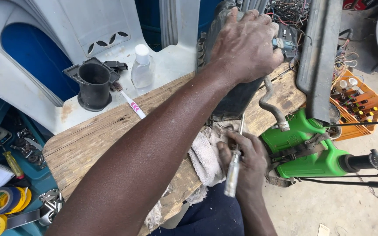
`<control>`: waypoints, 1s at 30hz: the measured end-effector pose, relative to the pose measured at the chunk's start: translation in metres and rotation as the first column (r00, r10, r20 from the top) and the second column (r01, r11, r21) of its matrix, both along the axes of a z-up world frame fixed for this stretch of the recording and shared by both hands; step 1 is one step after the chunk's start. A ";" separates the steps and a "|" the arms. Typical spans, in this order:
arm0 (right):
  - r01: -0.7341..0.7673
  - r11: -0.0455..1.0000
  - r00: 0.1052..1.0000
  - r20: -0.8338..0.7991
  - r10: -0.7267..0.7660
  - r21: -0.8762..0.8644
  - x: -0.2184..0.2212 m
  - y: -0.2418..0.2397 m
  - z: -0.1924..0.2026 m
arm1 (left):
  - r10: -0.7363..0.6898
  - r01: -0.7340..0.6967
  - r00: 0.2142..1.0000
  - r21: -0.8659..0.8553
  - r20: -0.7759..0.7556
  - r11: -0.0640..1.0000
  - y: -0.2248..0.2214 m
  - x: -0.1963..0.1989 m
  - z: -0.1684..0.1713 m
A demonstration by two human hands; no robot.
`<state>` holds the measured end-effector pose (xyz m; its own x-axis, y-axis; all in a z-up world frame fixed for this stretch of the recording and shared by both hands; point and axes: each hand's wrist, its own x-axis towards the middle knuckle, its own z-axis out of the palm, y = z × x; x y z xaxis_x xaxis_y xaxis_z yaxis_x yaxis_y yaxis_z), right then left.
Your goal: The person holds a black mechanical part on a wooden workbench and repeatedly wipes its surface with a white cloth. The person rotates the part to access different sides and continues wiping throughout the clip.
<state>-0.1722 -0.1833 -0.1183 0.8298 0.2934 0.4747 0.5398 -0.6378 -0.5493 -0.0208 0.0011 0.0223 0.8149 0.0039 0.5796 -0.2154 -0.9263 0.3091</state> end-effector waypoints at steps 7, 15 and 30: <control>-0.032 0.969 0.999 -0.011 0.036 0.243 -0.010 0.003 0.015 | -0.143 0.156 0.984 -0.134 0.106 0.979 0.011 -0.043 -0.016; -0.010 0.746 0.964 -0.193 0.185 0.665 -0.011 -0.007 0.015 | -0.067 0.087 0.989 -0.153 0.133 0.984 0.007 -0.150 -0.063; -0.008 0.729 0.957 -0.205 0.203 0.684 -0.004 -0.010 0.013 | -0.240 -0.251 0.787 -0.650 -0.569 0.717 0.030 -0.190 -0.048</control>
